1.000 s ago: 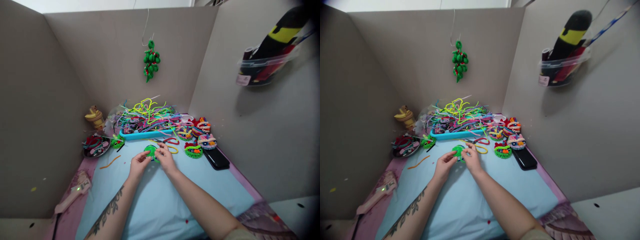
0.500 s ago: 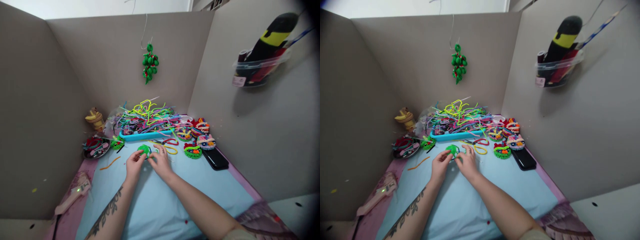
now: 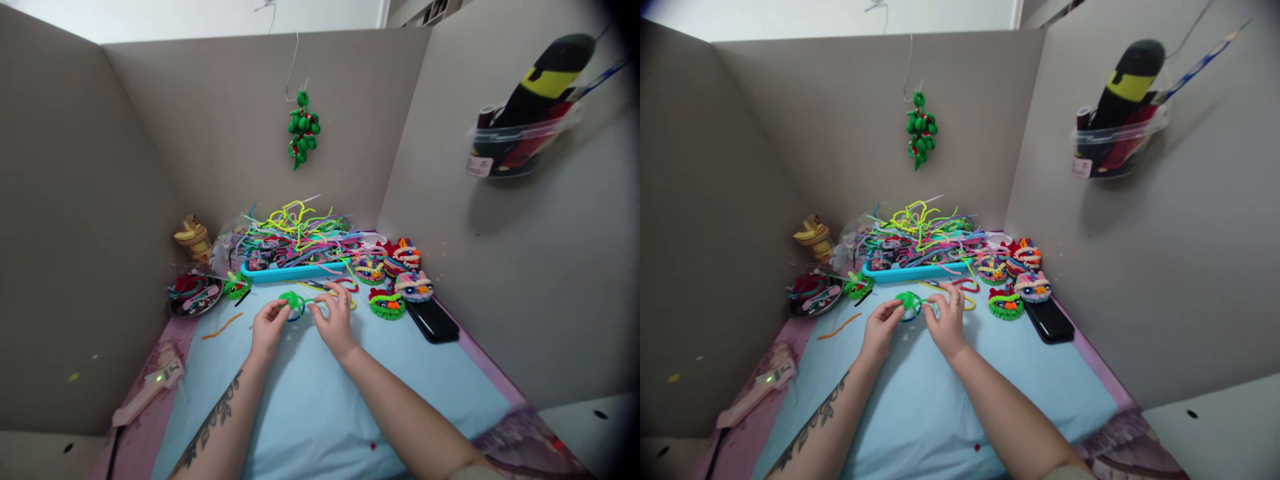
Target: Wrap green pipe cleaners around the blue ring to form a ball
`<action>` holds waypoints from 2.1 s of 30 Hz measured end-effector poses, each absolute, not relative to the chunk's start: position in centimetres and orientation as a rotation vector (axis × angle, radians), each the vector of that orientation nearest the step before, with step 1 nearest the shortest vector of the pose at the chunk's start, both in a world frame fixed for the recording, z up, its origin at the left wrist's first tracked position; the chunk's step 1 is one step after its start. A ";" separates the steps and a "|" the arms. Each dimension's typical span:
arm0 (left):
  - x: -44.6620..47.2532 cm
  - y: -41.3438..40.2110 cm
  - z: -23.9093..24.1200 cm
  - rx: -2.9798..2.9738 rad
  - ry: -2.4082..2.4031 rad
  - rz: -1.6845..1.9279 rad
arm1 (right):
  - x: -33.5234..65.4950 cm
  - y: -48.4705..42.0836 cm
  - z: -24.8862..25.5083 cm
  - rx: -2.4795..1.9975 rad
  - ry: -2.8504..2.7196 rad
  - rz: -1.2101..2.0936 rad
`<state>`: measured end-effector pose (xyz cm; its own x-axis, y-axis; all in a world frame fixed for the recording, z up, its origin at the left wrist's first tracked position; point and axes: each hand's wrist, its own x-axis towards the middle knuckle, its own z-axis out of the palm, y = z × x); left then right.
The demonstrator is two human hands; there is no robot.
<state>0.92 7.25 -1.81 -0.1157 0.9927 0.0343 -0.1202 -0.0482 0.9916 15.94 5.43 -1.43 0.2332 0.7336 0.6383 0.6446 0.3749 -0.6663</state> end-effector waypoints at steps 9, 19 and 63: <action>1.1 6.6 -1.6 1.246 1.088 1.371 | 15.2 6.1 -2.5 -1.292 -1.273 0.587; 0.6 6.9 -2.3 1.336 1.012 1.277 | 15.7 6.4 -2.8 -1.136 -1.353 0.850; 0.7 6.4 -1.3 1.475 1.104 1.326 | 15.6 7.3 -2.8 -0.938 -0.945 1.017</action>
<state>0.65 6.37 -1.32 0.0503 0.9666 0.2515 0.0726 -0.2546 0.9643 15.59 7.33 -2.76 0.2418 0.9523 0.1860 -0.2548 0.2473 -0.9348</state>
